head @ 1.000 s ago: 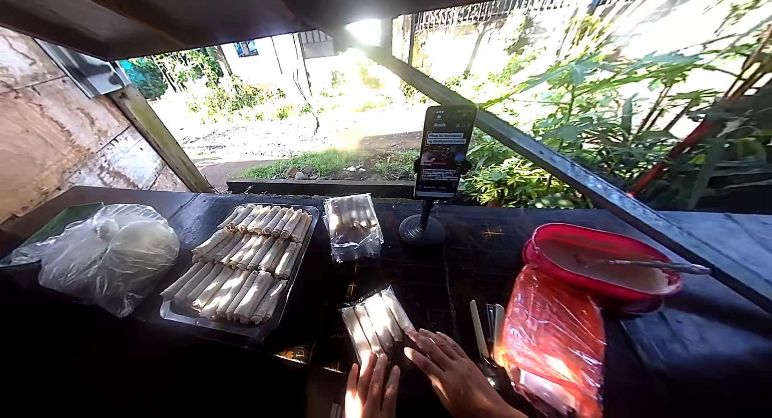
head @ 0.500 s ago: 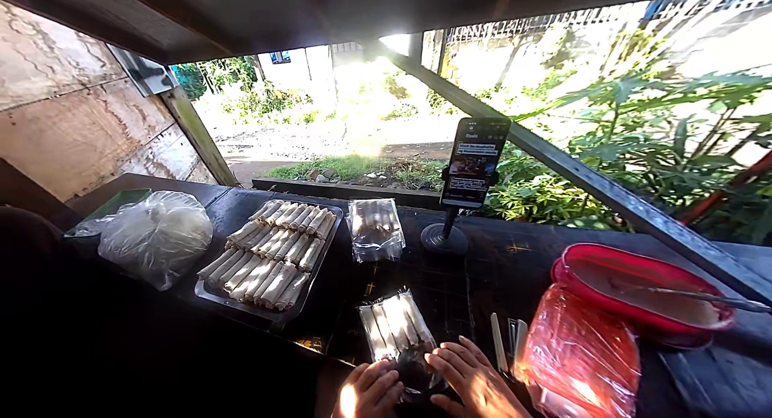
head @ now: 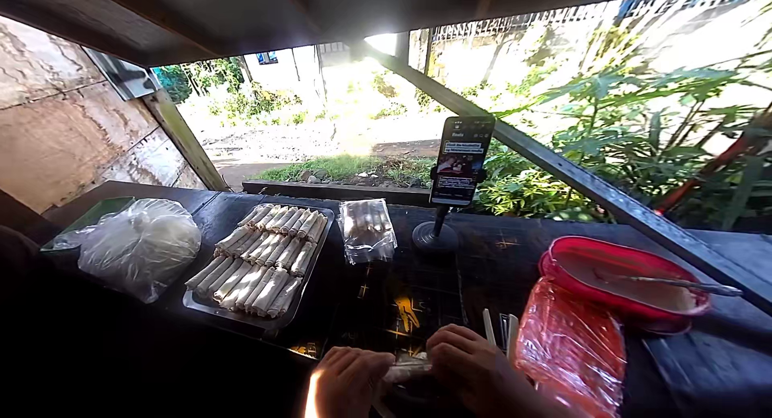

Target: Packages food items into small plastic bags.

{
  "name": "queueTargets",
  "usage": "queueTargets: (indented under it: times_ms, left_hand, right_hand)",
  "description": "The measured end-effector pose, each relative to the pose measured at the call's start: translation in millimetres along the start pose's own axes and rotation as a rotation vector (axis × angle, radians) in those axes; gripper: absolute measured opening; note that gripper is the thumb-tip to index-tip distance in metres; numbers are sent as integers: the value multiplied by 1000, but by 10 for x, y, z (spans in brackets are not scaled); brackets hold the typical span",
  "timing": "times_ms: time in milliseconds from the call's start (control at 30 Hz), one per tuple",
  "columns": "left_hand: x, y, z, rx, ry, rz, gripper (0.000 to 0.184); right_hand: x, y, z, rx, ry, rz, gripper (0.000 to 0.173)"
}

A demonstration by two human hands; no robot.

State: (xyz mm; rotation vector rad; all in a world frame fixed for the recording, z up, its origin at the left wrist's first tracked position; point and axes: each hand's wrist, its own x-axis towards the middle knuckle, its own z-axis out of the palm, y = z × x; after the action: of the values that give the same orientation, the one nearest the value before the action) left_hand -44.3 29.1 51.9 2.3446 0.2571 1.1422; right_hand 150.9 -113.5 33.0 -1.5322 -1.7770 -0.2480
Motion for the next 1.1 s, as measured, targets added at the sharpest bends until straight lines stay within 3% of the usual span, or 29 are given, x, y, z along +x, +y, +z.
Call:
queueTargets:
  times_ms: [200,400,533,600,700,833,900,967,1100]
  left_hand:
    - [448,-178,-162,-127,-214,-355,16]
    - [810,-633,-160,51,-204,-233,18]
    - [504,-897,21,192,-421,-337,23]
    - [262,-1000,91,205,-511,-289,24]
    - [105,-988,122,201,-552,-212,31]
    - [194,-957,238,195,-342,-172,31]
    - [257,-919,368,192,-385,-192,29]
    - [255,-883,517,207,-442,-164,28]
    - [129,-690,810,232,-271,62,18]
  right_hand:
    - [364,156,-57,130,-103,94,28]
    - [815,494,186,-8,-47,87,20]
    - [617,647,508,-99,-246,30,13]
    - [481,645,496,-137,-277,-22,13]
    - [351,623,170,-132,-300,42,17]
    - [259,658,-398,-233,-362,169,12]
    - [170,643,-663,-318,-459,247,12]
    - [118,547,-901,-362,-641,444,19]
    - [-82,381,-1173,-331,-849,714,40]
